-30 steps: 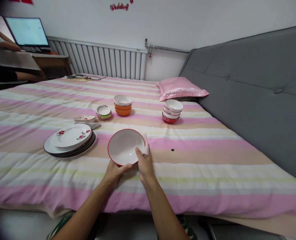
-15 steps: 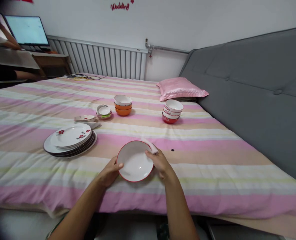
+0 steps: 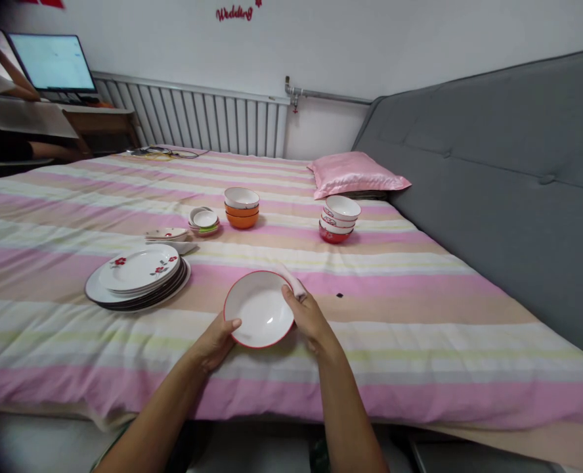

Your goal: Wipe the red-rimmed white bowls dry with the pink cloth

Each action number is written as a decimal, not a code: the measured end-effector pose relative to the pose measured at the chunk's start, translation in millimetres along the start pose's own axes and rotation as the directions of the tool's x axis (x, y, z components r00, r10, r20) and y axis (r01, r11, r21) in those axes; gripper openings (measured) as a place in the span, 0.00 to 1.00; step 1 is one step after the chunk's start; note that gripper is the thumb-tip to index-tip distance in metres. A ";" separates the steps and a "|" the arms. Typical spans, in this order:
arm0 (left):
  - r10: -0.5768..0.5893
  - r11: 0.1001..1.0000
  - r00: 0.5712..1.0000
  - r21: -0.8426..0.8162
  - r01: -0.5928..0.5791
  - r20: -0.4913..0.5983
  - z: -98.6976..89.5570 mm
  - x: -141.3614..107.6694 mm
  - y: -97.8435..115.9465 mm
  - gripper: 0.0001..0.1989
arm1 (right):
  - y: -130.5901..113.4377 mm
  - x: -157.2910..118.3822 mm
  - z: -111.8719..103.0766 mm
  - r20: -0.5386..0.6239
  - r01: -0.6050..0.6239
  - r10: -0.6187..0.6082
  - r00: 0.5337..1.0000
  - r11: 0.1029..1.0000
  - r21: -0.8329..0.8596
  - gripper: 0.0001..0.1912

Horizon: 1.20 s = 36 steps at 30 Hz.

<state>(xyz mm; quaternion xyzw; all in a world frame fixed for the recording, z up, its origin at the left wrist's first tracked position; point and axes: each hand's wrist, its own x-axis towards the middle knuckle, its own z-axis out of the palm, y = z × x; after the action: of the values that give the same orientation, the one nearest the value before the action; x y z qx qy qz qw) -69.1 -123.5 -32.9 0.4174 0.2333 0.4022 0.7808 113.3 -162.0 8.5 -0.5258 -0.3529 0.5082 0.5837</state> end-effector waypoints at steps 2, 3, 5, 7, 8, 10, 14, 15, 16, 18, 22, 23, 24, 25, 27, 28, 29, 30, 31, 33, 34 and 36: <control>-0.004 1.000 1.000 -0.018 0.004 -0.023 -0.4 0.5 -0.7 0.34 | 2.1 1.1 2.9 -0.016 0.010 -0.009 1.000 1.000 0.027 0.23; -0.005 1.000 0.999 -0.021 0.004 -0.032 -0.5 0.7 -1.0 0.34 | 3.1 1.6 3.9 -0.022 0.017 -0.017 1.000 0.999 0.036 0.23; 0.003 1.000 0.999 -0.030 -0.005 -0.044 -0.2 1.0 -1.2 0.35 | 5.2 2.1 5.4 -0.023 0.034 -0.033 0.999 0.998 0.048 0.23; 0.014 0.999 0.998 -0.050 -0.017 -0.063 0.9 1.1 -0.8 0.36 | 6.7 2.0 7.3 -0.030 0.051 -0.050 0.998 0.998 0.043 0.23; 0.014 0.998 0.997 -0.064 -0.019 -0.077 1.6 1.0 -0.4 0.37 | 7.4 1.8 8.7 -0.038 0.057 -0.055 0.998 0.998 0.038 0.23; 0.005 0.995 0.994 -0.095 -0.016 -0.112 2.7 1.1 0.2 0.38 | 8.7 1.4 12.3 -0.055 0.065 -0.063 0.996 0.997 0.030 0.24; -0.016 0.989 0.979 -0.150 -0.015 -0.204 2.7 2.6 -0.1 0.38 | 15.2 3.1 20.4 -0.063 0.113 -0.110 0.992 0.992 0.056 0.24; -0.020 0.987 0.973 -0.163 -0.018 -0.228 2.6 3.3 -0.4 0.38 | 17.8 4.1 22.0 -0.066 0.133 -0.129 0.989 0.989 0.060 0.24; -0.023 0.984 0.969 -0.174 -0.021 -0.247 2.6 3.9 -0.7 0.37 | 20.5 5.2 23.4 -0.068 0.152 -0.147 0.987 0.987 0.060 0.24; -0.028 0.980 0.961 -0.195 -0.028 -0.274 3.0 4.9 -1.0 0.36 | 25.3 7.0 25.8 -0.073 0.179 -0.175 0.982 0.983 0.050 0.25; -0.017 0.972 0.957 -0.227 -0.052 -0.291 4.6 5.6 -1.3 0.34 | 30.1 7.2 31.1 -0.073 0.192 -0.188 0.979 0.980 0.047 0.26; -0.014 0.971 0.957 -0.232 -0.056 -0.291 4.7 5.8 -1.5 0.34 | 30.4 6.5 32.7 -0.073 0.191 -0.186 0.980 0.980 0.054 0.26; -0.010 0.970 0.957 -0.234 -0.060 -0.289 4.6 6.0 -1.9 0.34 | 30.6 5.7 34.4 -0.070 0.187 -0.182 0.981 0.980 0.062 0.27; -0.007 0.969 0.958 -0.237 -0.064 -0.287 4.4 6.2 -2.3 0.34 | 30.6 4.8 36.1 -0.068 0.181 -0.176 0.982 0.981 0.068 0.27; 0.001 0.967 0.960 -0.245 -0.073 -0.280 4.1 6.9 -2.9 0.34 | 30.7 3.1 39.5 -0.069 0.172 -0.168 0.983 0.983 0.064 0.28; 0.007 0.965 0.962 -0.250 -0.078 -0.275 4.0 7.2 -3.0 0.33 | 30.7 2.3 41.1 -0.073 0.172 -0.168 0.983 0.984 0.054 0.29; 0.012 0.963 0.963 -0.255 -0.083 -0.268 4.2 7.5 -3.0 0.33 | 30.6 1.7 42.6 -0.078 0.176 -0.172 0.982 0.983 0.045 0.30; 0.016 0.963 0.964 -0.257 -0.086 -0.265 4.4 7.7 -2.8 0.33 | 30.4 1.0 44.0 -0.081 0.182 -0.179 0.980 0.983 0.035 0.30; 0.016 0.962 0.964 -0.258 -0.086 -0.264 4.8 7.8 -2.5 0.32 | 30.2 0.4 45.2 -0.081 0.189 -0.187 0.979 0.982 0.026 0.31; 0.011 0.962 0.962 -0.259 -0.085 -0.273 5.9 7.7 -1.6 0.32 | 29.8 -0.8 47.1 -0.075 0.203 -0.202 0.977 0.979 0.009 0.31; 0.009 0.961 0.960 -0.262 -0.086 -0.279 6.6 7.6 -1.1 0.32 | 29.9 -1.2 47.8 -0.072 0.208 -0.207 0.976 0.978 0.000 0.32; 0.004 0.959 0.957 -0.270 -0.086 -0.289 7.8 7.5 -0.1 0.33 | 30.7 -1.7 49.0 -0.076 0.215 -0.215 0.974 0.977 -0.015 0.33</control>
<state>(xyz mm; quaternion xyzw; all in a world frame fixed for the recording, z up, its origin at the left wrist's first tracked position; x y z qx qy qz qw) -59.3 -121.0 -29.0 0.2457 0.2746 0.5050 0.7805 59.7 -153.3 -11.4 -0.5058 -0.3866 0.4202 0.6467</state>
